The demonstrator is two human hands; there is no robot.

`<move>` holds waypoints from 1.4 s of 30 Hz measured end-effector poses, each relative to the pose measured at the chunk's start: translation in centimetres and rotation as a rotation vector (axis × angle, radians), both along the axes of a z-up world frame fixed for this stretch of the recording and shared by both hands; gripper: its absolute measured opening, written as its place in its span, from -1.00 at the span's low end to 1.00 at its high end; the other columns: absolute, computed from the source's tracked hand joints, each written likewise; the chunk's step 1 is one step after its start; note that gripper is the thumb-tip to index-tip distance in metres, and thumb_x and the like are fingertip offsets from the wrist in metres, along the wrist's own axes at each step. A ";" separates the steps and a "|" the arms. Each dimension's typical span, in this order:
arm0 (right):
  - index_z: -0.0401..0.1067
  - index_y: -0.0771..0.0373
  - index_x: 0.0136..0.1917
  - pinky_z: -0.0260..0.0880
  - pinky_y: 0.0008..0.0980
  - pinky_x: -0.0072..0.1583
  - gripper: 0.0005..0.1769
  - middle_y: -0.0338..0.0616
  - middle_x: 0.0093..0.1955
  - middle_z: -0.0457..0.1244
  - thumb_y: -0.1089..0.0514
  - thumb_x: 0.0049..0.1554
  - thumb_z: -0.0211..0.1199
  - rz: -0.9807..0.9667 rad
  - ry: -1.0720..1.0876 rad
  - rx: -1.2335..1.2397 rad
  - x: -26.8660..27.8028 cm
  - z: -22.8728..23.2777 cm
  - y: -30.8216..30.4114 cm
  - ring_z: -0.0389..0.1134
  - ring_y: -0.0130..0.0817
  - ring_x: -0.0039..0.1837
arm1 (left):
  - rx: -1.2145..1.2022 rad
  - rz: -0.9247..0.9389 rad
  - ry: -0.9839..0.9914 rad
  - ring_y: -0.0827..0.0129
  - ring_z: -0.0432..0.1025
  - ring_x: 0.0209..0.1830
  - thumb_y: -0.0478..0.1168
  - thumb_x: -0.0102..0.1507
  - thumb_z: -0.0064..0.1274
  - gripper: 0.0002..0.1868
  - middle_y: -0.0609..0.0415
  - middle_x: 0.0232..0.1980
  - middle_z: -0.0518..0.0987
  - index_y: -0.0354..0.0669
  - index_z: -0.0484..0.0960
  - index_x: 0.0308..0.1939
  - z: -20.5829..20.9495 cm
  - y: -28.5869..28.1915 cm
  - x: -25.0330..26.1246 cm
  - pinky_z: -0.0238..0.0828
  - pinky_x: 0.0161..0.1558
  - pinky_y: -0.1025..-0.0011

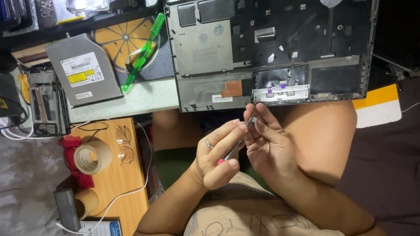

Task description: The person is repairing a disassembled laptop by hand and with a screwdriver. They connect a ribbon cable to the motherboard, then repeatedly pick up and place screws while using the screwdriver to tighten or adjust components inside the laptop chassis.

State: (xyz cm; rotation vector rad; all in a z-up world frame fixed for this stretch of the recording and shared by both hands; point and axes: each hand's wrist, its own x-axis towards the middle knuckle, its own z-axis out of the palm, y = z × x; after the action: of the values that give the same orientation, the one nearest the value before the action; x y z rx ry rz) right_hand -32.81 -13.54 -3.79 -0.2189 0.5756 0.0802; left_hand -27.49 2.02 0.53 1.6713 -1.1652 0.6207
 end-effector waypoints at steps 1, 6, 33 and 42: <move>0.41 0.28 0.31 0.39 -0.27 0.32 -0.66 0.01 0.34 0.32 0.39 0.30 0.01 0.002 -0.023 0.016 0.0 0.1 0.1 0.36 -0.25 0.37 | 0.012 0.011 -0.002 -0.39 0.54 0.02 -0.59 0.19 0.11 -0.54 -0.59 0.06 0.48 -0.27 0.15 -0.04 0.0 0.1 0.0 0.65 0.06 -0.17; 0.33 0.31 0.40 0.28 -0.19 0.44 -0.57 0.04 0.44 0.23 0.39 0.29 -0.05 0.007 -0.065 0.026 0.0 0.4 0.4 0.24 -0.16 0.49 | 0.048 0.031 0.012 -0.41 0.54 0.02 -0.56 0.20 0.05 -0.63 -0.60 0.07 0.48 -0.30 0.20 -0.08 0.1 0.2 -0.1 0.65 0.05 -0.14; 0.02 0.37 0.66 0.20 -0.22 0.44 -0.32 -0.04 0.53 0.18 0.32 0.30 0.00 0.107 -0.282 -0.151 0.7 1.9 -0.6 0.21 -0.26 0.45 | 0.211 0.194 0.323 -0.01 0.52 0.01 -0.60 0.12 0.11 -0.42 -0.18 0.10 0.55 -0.37 0.31 0.19 3.6 -2.0 2.4 0.53 -0.09 0.31; 0.34 0.12 0.21 0.32 -0.16 0.12 -0.83 -0.10 0.08 0.34 0.07 0.39 0.07 0.062 -0.111 -0.133 0.3 0.2 -0.5 0.35 -0.24 0.07 | 0.301 0.216 0.293 -0.01 0.52 0.03 -0.59 0.14 0.11 -0.40 -0.18 0.13 0.53 -0.30 0.32 0.23 4.1 -1.9 2.6 0.53 0.05 0.28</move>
State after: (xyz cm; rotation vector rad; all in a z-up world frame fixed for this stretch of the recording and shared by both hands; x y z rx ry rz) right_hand -32.47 -14.03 -3.63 -0.3685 0.4642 0.0889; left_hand -24.87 0.08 4.59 2.0829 -0.9050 0.3239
